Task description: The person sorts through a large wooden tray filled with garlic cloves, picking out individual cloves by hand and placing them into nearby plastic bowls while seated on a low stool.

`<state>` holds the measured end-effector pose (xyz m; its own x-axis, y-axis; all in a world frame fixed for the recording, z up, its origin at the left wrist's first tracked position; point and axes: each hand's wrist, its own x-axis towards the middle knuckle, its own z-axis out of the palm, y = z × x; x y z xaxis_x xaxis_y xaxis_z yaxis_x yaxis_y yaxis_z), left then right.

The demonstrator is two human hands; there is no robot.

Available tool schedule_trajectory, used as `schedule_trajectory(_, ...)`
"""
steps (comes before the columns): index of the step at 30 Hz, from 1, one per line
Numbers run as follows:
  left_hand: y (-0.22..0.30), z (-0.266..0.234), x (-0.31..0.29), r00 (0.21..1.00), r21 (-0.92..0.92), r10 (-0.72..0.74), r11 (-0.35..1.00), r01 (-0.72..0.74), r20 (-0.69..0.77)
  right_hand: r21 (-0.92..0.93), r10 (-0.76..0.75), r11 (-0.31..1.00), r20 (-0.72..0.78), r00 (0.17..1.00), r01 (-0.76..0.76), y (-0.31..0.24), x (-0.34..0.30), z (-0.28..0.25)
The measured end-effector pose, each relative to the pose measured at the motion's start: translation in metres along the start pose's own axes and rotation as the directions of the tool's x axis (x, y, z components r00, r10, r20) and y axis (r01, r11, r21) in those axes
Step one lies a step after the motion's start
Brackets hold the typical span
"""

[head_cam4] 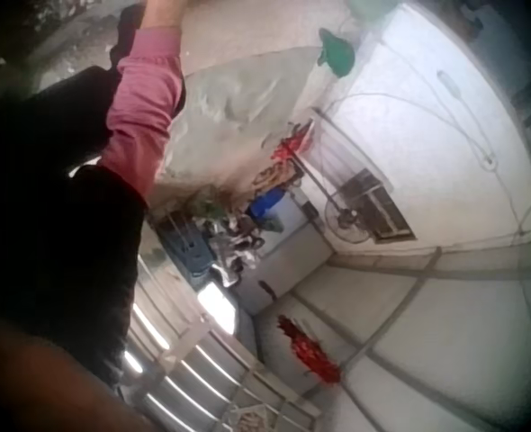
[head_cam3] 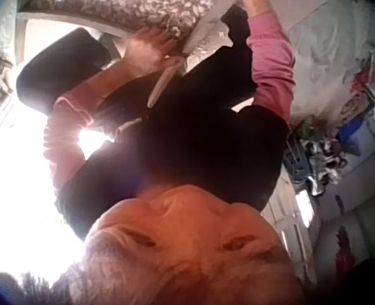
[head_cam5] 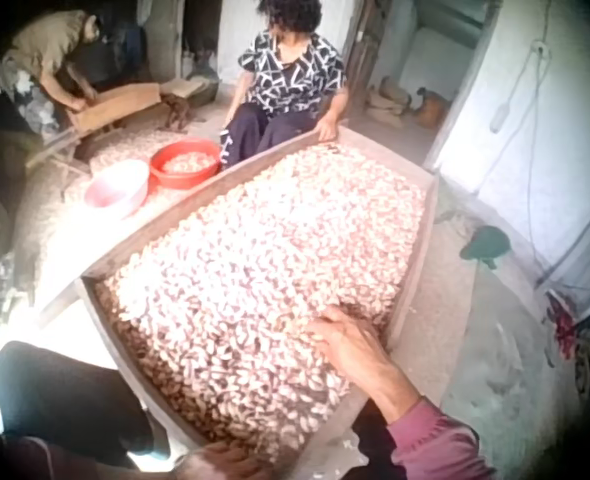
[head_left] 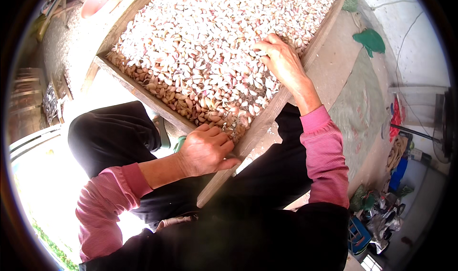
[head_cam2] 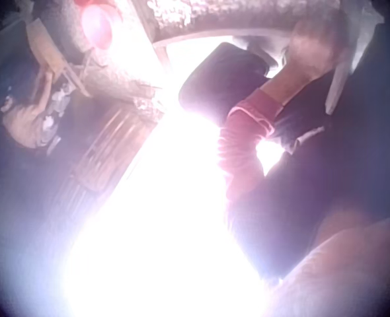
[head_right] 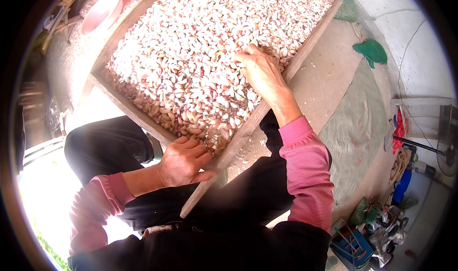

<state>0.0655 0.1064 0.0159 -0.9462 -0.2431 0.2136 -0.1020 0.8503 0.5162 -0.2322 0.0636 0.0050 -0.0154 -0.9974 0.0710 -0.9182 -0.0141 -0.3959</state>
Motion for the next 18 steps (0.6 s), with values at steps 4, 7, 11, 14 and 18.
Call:
schedule_trajectory(4,-0.001,-0.002,0.001,1.0,-0.01,0.005,1.0,-0.005,0.014,-0.029,-0.039,0.999,0.025,0.999,0.04,0.0,0.0,0.001)
schedule_trajectory(7,-0.004,0.0,0.004,0.999,-0.028,0.029,0.999,-0.03,-0.033,-0.011,-0.03,0.999,0.073,0.997,0.031,0.0,0.0,-0.003)
schedule_trajectory(11,-0.003,0.0,0.004,1.0,-0.014,0.012,1.0,-0.011,0.017,0.078,-0.035,0.996,-0.008,0.999,0.036,-0.001,0.001,-0.003)
schedule_trajectory(14,-0.003,0.001,0.003,0.999,-0.012,0.001,1.0,0.0,0.036,0.366,0.301,0.877,0.089,0.949,-0.313,-0.004,0.006,-0.014)
schedule_trajectory(18,0.0,-0.004,0.006,0.99,-0.01,-0.032,0.999,0.034,0.139,0.625,0.414,0.706,0.018,0.91,-0.333,0.021,0.009,-0.012)
